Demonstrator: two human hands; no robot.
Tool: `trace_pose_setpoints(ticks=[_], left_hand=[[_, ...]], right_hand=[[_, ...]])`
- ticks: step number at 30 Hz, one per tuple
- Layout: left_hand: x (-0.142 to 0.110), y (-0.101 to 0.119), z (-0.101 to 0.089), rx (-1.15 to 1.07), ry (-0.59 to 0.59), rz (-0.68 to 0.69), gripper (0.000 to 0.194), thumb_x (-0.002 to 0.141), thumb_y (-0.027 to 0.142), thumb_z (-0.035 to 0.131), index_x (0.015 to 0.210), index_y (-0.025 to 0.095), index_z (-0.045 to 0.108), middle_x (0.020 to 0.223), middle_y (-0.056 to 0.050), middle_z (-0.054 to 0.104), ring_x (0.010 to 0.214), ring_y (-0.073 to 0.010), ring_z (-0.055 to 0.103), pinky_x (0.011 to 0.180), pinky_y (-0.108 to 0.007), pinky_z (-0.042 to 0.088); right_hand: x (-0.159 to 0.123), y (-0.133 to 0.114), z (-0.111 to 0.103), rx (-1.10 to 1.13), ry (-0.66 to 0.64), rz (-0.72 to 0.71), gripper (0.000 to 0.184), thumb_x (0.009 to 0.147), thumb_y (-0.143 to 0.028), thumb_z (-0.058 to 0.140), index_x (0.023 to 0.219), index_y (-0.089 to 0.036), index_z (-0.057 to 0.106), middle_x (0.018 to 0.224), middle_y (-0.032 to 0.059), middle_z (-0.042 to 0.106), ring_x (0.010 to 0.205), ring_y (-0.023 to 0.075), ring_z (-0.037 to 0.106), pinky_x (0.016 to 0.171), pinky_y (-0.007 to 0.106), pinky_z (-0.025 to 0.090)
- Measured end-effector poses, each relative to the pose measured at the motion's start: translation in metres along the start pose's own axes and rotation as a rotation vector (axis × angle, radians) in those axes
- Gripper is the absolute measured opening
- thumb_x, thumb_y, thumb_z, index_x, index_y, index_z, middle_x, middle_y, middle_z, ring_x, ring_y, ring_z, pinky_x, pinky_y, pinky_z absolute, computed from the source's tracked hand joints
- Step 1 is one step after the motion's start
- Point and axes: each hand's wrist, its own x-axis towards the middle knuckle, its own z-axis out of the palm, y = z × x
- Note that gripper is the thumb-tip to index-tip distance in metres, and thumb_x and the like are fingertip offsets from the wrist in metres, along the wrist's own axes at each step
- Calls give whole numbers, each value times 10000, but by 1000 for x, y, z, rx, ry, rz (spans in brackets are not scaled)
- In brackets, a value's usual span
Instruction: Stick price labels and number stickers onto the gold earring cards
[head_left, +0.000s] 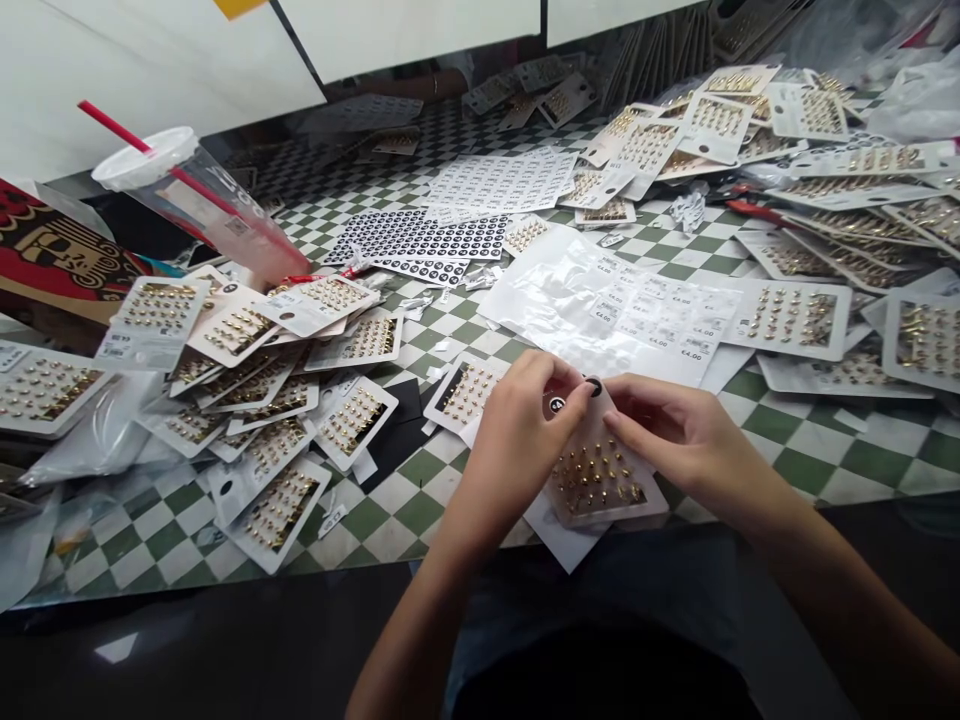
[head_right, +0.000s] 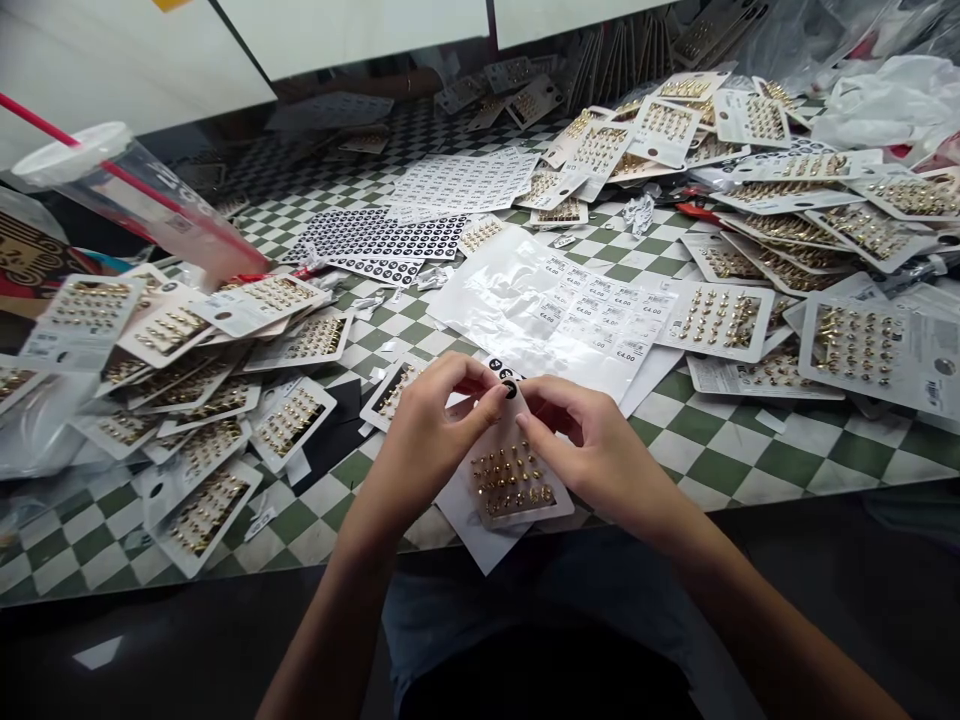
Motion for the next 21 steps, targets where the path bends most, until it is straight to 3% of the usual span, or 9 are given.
trace_pose_setpoints(ticks=[4,7,9,12,14,16,19,21], left_hand=[[-5,9,0,158,35,-34,79,851,210,560,811,188,496,799,2,558,772,-140,538,690,-285,413],[-8,12,-2,99,69,-72,226,841,253,585,1001,223,429,774,27,535,716,-137,539,654,-280,419],[-9,11,-7,17,27,-63,264,839,278,594,1032,236,419,751,38,525,690,-129,539,636,-266,424],[-9,7,-18,-124,-120,41,69,918,252,466,950,225,520,743,23,552,710,-116,548,658,-250,439],[-10,4,-25,-208,-177,157,216,950,186,374,1030,238,568,811,1,583,774,-113,565,731,-255,461],[-13,2,-30,-207,-181,278,274,929,145,419,1108,268,586,896,-18,572,851,-120,564,791,-265,470],[-15,2,-32,-103,-91,420,183,854,134,567,904,266,685,921,-29,539,960,-152,534,835,-282,469],[-15,4,-32,-97,-12,446,164,836,119,585,782,236,686,921,-31,572,1020,-170,532,871,-300,462]], right_hand=[[0,0,4,-80,24,-63,173,868,-271,548,1003,-206,636,938,37,647,809,160,589,720,275,476],[0,-3,6,-49,39,-56,137,869,-286,545,937,-201,629,875,32,623,783,159,577,690,274,470],[2,-5,5,1,39,-32,103,845,-293,586,838,-197,622,784,14,596,726,144,556,628,249,451],[4,-5,2,111,44,-4,171,823,-314,622,709,-192,588,636,-22,508,568,97,461,486,212,353],[5,-3,3,224,34,25,215,832,-357,609,700,-190,578,592,-35,461,500,78,390,433,210,282],[5,-2,7,331,-27,75,260,829,-399,605,691,-182,565,566,-42,429,473,69,349,419,212,246],[4,-6,12,368,-165,115,303,842,-432,574,694,-167,574,588,-30,455,514,78,409,460,212,315],[4,-10,6,207,-210,54,279,875,-421,521,795,-177,629,705,9,557,647,121,528,576,247,432]])
